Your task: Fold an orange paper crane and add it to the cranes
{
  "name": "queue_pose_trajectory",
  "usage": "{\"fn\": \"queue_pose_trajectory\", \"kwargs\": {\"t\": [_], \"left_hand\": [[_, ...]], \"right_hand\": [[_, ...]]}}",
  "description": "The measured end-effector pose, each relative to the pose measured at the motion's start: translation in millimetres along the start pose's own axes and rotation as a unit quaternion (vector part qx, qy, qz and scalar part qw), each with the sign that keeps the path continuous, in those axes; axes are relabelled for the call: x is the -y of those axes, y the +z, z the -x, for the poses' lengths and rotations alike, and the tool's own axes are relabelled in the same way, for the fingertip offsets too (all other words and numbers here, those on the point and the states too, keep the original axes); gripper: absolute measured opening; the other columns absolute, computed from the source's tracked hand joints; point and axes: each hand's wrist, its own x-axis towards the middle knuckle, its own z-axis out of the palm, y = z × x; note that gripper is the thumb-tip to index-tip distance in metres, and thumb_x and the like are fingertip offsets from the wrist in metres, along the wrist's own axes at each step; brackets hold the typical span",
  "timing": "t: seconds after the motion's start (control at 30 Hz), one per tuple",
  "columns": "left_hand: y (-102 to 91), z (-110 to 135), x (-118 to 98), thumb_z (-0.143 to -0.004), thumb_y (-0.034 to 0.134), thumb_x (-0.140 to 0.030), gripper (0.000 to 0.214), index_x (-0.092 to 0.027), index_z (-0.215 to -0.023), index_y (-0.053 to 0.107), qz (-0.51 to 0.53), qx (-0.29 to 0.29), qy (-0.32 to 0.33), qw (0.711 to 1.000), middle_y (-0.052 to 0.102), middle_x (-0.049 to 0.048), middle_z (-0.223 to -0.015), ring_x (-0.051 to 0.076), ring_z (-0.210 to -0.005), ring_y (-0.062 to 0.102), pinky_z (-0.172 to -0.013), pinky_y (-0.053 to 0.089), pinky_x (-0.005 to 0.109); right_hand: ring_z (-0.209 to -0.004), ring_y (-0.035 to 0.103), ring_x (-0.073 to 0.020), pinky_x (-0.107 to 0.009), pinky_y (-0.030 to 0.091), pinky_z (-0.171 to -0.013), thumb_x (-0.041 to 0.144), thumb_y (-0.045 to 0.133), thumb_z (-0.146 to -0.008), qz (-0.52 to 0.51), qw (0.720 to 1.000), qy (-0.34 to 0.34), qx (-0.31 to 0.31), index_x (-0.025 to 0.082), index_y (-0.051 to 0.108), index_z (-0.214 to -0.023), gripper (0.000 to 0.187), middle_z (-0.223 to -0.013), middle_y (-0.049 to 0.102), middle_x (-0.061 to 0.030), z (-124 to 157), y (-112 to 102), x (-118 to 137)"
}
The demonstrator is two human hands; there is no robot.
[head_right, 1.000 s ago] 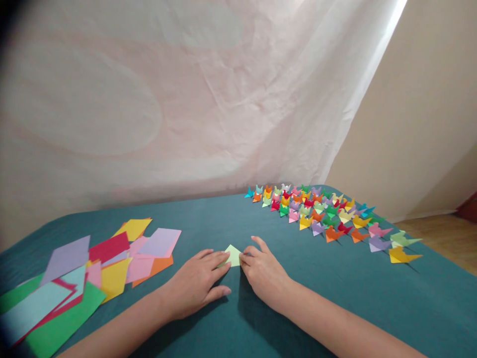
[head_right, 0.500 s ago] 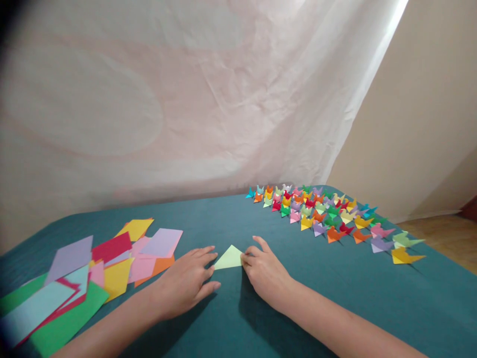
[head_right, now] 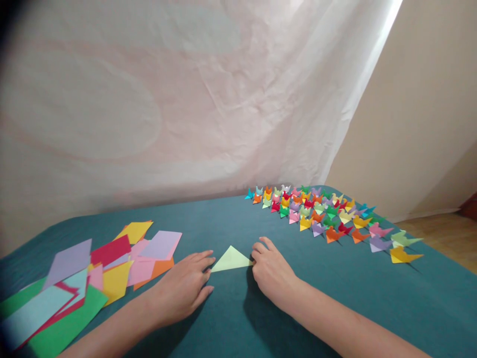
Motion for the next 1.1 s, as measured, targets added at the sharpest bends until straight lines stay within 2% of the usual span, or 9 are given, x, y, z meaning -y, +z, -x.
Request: {"fn": "queue_pose_trajectory", "kwargs": {"t": [0.13, 0.27, 0.4, 0.47, 0.57, 0.77, 0.87, 1.0, 1.1], "left_hand": [[5.0, -3, 2, -0.083, 0.052, -0.025, 0.024, -0.010, -0.092, 0.068, -0.002, -0.022, 0.010, 1.000, 0.062, 0.0161, -0.111, 0.029, -0.113, 0.052, -0.100, 0.039, 0.043], [7.9, -7, 6, -0.084, 0.051, -0.021, 0.021, -0.010, -0.091, 0.067, 0.001, -0.045, 0.039, 0.998, 0.066, 0.0128, -0.097, 0.025, -0.100, 0.058, -0.093, 0.044, 0.038], [9.8, -9, 5, -0.083, 0.054, -0.020, 0.019, -0.009, -0.091, 0.067, -0.025, -0.051, 0.056, 0.997, 0.066, 0.0122, -0.092, 0.025, -0.095, 0.058, -0.090, 0.045, 0.039], [11.8, -10, 3, -0.083, 0.055, -0.021, 0.018, -0.010, -0.088, 0.068, -0.045, -0.051, 0.063, 0.996, 0.066, 0.0124, -0.092, 0.025, -0.095, 0.059, -0.090, 0.045, 0.040], [16.4, -10, -1, -0.083, 0.057, -0.023, 0.017, -0.010, -0.083, 0.069, -0.071, -0.063, 0.063, 0.993, 0.067, 0.0127, -0.091, 0.026, -0.094, 0.059, -0.089, 0.045, 0.041], [28.5, -11, 3, -0.085, 0.055, -0.026, 0.017, -0.012, -0.081, 0.065, -0.035, -0.116, -0.010, 0.993, 0.064, 0.0091, -0.082, 0.023, -0.084, 0.059, -0.079, 0.047, 0.038], [35.2, -12, 11, -0.085, 0.054, -0.028, 0.014, -0.016, -0.091, 0.059, 0.038, -0.145, -0.029, 0.988, 0.062, 0.0067, -0.090, 0.022, -0.085, 0.057, -0.075, 0.046, 0.035], [39.9, -14, 12, -0.083, 0.055, -0.021, 0.028, -0.019, -0.109, 0.049, 0.115, -0.205, -0.005, 0.972, 0.057, 0.0065, -0.107, 0.021, -0.098, 0.053, -0.084, 0.044, 0.035], [38.7, -13, 8, -0.081, 0.057, -0.020, 0.030, -0.020, -0.110, 0.050, 0.125, -0.221, 0.013, 0.967, 0.055, 0.0068, -0.109, 0.022, -0.099, 0.051, -0.085, 0.042, 0.035]], "right_hand": [[-0.086, 0.054, -0.0197, -0.041, 0.030, -0.097, 0.004, 0.059, -0.076, -0.015, 1.000, 0.013, -0.008, 0.018, 0.065, -0.063, 0.020, -0.078, 0.065, -0.0048, 1, -1, -2], [-0.078, 0.055, -0.0171, -0.039, 0.033, -0.092, 0.001, 0.052, -0.077, -0.065, 0.995, 0.056, -0.047, 0.017, 0.065, -0.068, 0.023, -0.073, 0.064, -0.0037, 1, 0, -3], [-0.086, 0.055, -0.0188, -0.036, 0.038, -0.084, 0.002, 0.047, -0.078, -0.149, 0.978, 0.117, -0.086, 0.017, 0.063, -0.089, 0.024, -0.088, 0.065, -0.0054, 0, 2, 2], [-0.092, 0.054, -0.0194, -0.036, 0.039, -0.084, 0.006, 0.047, -0.080, -0.197, 0.969, 0.122, -0.090, 0.017, 0.058, -0.102, 0.027, -0.098, 0.064, -0.0060, 0, 3, 6], [-0.095, 0.054, -0.0200, -0.036, 0.040, -0.084, 0.013, 0.050, -0.082, -0.253, 0.957, 0.118, -0.081, 0.018, 0.053, -0.109, 0.027, -0.102, 0.062, -0.0066, 0, 5, 9], [-0.090, 0.054, -0.0198, -0.035, 0.041, -0.080, 0.013, 0.057, -0.078, -0.299, 0.942, 0.129, -0.081, 0.019, 0.052, -0.110, 0.033, -0.096, 0.061, -0.0050, 0, 6, 9], [-0.084, 0.054, -0.0185, -0.032, 0.041, -0.076, 0.009, 0.056, -0.076, -0.312, 0.937, 0.128, -0.086, 0.020, 0.053, -0.108, 0.034, -0.088, 0.060, -0.0029, -1, 5, 10], [-0.080, 0.052, -0.0178, -0.031, 0.041, -0.073, 0.008, 0.054, -0.077, -0.317, 0.935, 0.114, -0.114, 0.019, 0.054, -0.091, 0.018, -0.083, 0.059, -0.0027, -1, 2, 13], [-0.077, 0.051, -0.0174, -0.030, 0.041, -0.071, 0.009, 0.052, -0.079, -0.306, 0.939, 0.096, -0.121, 0.018, 0.053, -0.080, 0.010, -0.080, 0.058, -0.0030, -2, 0, 15]]}}
